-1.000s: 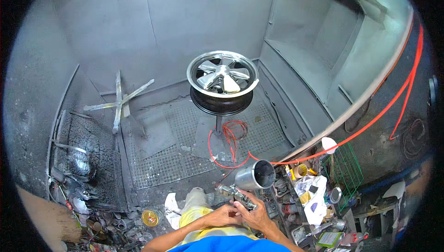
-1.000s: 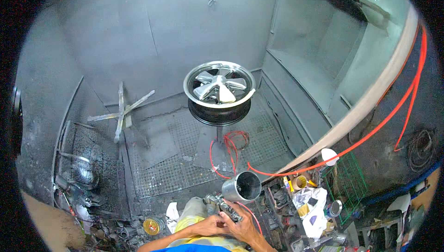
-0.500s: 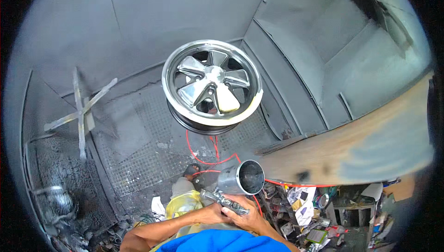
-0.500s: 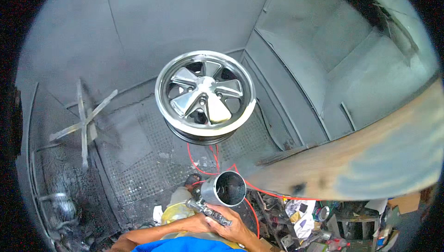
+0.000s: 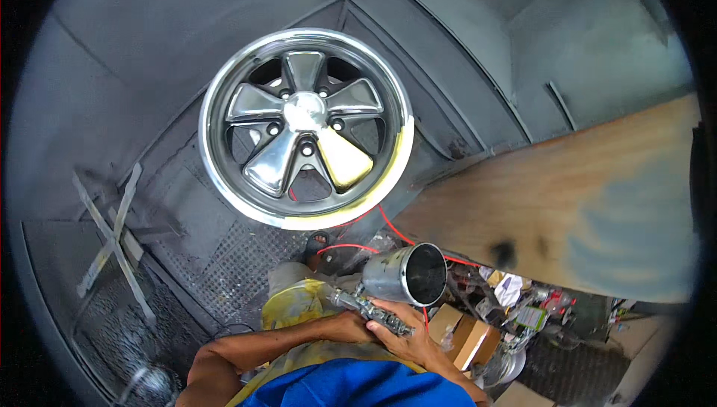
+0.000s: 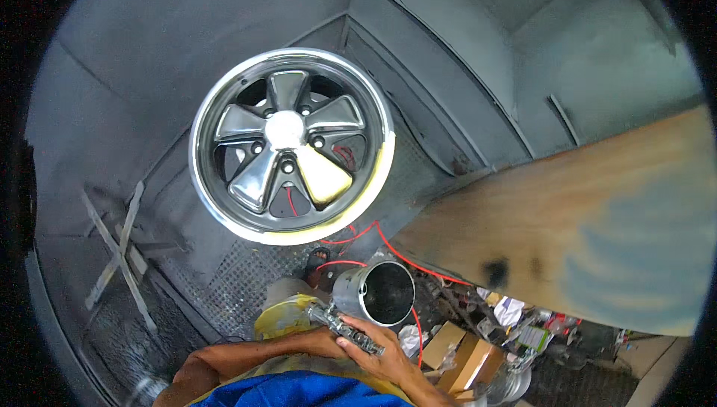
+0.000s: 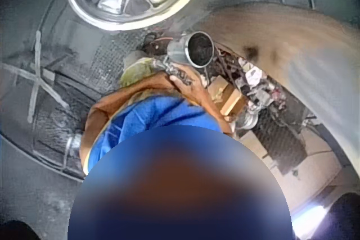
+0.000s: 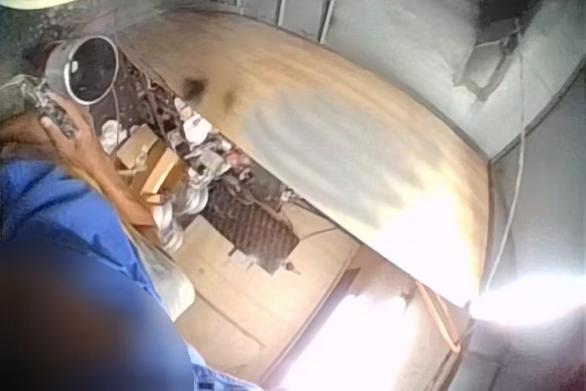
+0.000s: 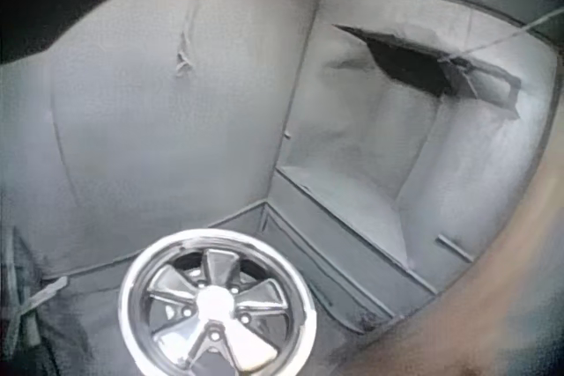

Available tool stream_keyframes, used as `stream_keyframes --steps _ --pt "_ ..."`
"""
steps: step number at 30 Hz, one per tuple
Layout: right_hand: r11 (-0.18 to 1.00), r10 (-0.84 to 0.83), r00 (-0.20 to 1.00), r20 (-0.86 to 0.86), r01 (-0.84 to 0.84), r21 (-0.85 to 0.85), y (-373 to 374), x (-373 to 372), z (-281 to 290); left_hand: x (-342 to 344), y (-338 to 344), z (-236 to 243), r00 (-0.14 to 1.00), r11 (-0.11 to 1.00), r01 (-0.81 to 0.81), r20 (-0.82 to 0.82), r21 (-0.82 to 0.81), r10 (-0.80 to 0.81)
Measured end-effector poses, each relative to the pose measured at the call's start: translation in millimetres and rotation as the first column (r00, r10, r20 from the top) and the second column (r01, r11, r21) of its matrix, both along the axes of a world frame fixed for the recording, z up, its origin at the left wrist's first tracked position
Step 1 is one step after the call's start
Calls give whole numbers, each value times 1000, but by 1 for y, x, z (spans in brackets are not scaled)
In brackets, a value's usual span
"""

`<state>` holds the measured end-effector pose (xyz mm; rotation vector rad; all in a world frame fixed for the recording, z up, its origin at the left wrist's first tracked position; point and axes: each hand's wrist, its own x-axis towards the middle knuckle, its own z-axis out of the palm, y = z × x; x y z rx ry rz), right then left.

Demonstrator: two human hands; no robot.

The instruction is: Preparing paint and spray-painting a car rim in a workshop.

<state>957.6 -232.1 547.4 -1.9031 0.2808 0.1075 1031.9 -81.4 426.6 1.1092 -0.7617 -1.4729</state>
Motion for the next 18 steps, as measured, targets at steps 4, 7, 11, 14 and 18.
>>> stream_keyframes --steps 4,7,11,14,18 --pt "982 -156 987 46 160 -98 -2 -4 -8 1 -18 -3 998 1000 -28 -50 6 28" --pt "907 -370 929 2 361 -218 -10 -13 -16 5 -42 -17 972 983 183 -150 13 -179" --pt "730 -605 792 86 595 -336 -26 -17 -33 -13 -71 -32 940 986 163 -296 -46 -169" --pt "646 -720 694 35 687 -334 -39 -21 -39 -15 -86 -34 919 980 185 -339 -73 -199" --pt "553 -748 644 157 737 -389 -46 -26 -46 -14 -99 -34 939 971 219 -250 -100 -238"
